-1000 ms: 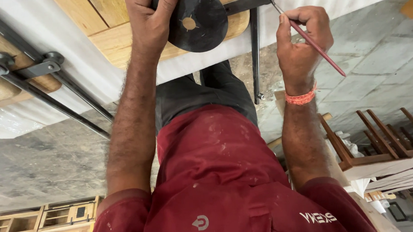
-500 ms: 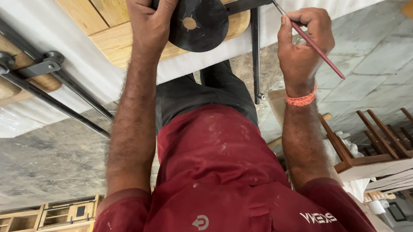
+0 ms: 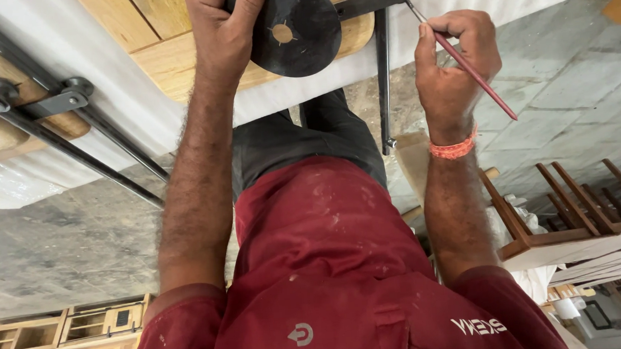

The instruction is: Apply adhesive to a wooden component using a spray and brush.

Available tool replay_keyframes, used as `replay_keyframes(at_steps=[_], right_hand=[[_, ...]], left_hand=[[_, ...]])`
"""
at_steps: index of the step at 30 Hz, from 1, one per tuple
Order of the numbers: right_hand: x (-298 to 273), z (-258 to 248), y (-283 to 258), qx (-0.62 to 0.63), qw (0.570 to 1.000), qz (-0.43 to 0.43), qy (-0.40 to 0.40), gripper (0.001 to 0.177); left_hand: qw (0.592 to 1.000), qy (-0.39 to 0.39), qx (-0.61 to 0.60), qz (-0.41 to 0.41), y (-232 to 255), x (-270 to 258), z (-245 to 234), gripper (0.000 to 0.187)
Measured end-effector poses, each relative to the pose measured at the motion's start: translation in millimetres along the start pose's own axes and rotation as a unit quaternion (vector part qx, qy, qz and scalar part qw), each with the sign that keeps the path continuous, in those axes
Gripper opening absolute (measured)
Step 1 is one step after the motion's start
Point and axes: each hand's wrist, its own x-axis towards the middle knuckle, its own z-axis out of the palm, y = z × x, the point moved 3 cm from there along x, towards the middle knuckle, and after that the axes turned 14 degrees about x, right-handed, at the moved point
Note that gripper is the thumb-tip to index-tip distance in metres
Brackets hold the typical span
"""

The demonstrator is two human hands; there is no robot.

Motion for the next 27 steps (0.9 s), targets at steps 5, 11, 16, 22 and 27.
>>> replay_keyframes(at_steps=[5,11,16,22,27], right_hand=[[-1,0,3,0.005,1.0,0.024,0.004,0.021],[3,2,-4,-0.009,1.0,-0.009,-0.003,0.022],[3,1,-2,-0.009,1.0,0.015,0.005,0.019],[6,5,-7,-0.033,0.999,-0.005,0.002,0.02],[5,5,-3,-0.03,1.0,-0.001,0.001,0.02]], left_hand=[[1.0,0.004,0.006,-0.001,0,-1,-2,0.013],[1.0,-0.001,-0.018,-0.011,-1,-1,0,0.012],[1.0,0.004,-0.008,-0.011,0,0,-2,0.012],[1.0,0.006,-0.003,-0.02,-1,-3,-1,0.011],[1.0,0.009,-0.001,-0.022,-2,-4,-2,0.011]])
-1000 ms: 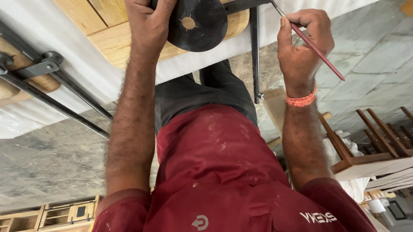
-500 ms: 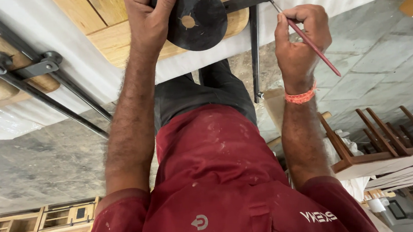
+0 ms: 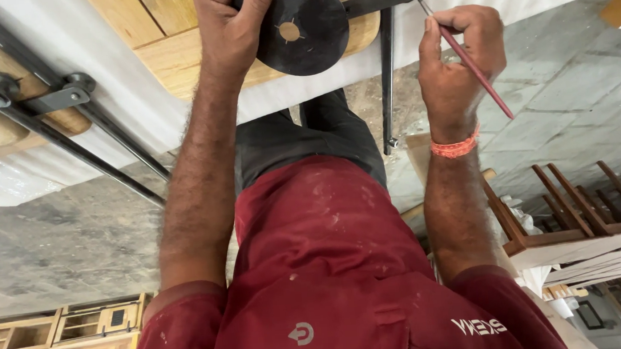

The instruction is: Apply adhesive to a wooden component using a spray and brush.

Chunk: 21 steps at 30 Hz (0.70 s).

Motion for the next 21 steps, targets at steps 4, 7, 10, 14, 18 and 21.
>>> replay_keyframes(at_steps=[4,7,10,14,18,21], right_hand=[[1,1,-8,-0.01,1.0,0.005,-0.016,0.021],[1,0,-8,-0.018,1.0,-0.014,-0.02,0.021],[-2,-2,-3,-0.003,1.0,0.018,-0.014,0.02],[0,-2,-1,-0.007,1.0,-0.015,-0.019,0.021],[0,-4,3,0.011,1.0,0.013,0.0,0.018],[0,-4,-1,0.005,1.0,0.005,-0.004,0.019]], left_hand=[[1.0,-0.011,-0.01,0.01,3,3,0,0.012],[1.0,-0.011,-0.012,0.004,4,2,0,0.012],[1.0,-0.013,-0.011,0.003,5,3,0,0.013],[1.0,-0.011,-0.008,0.004,3,3,1,0.013],[1.0,-0.008,0.0,0.005,2,3,0,0.012],[1.0,-0.012,-0.011,-0.006,5,3,2,0.011]])
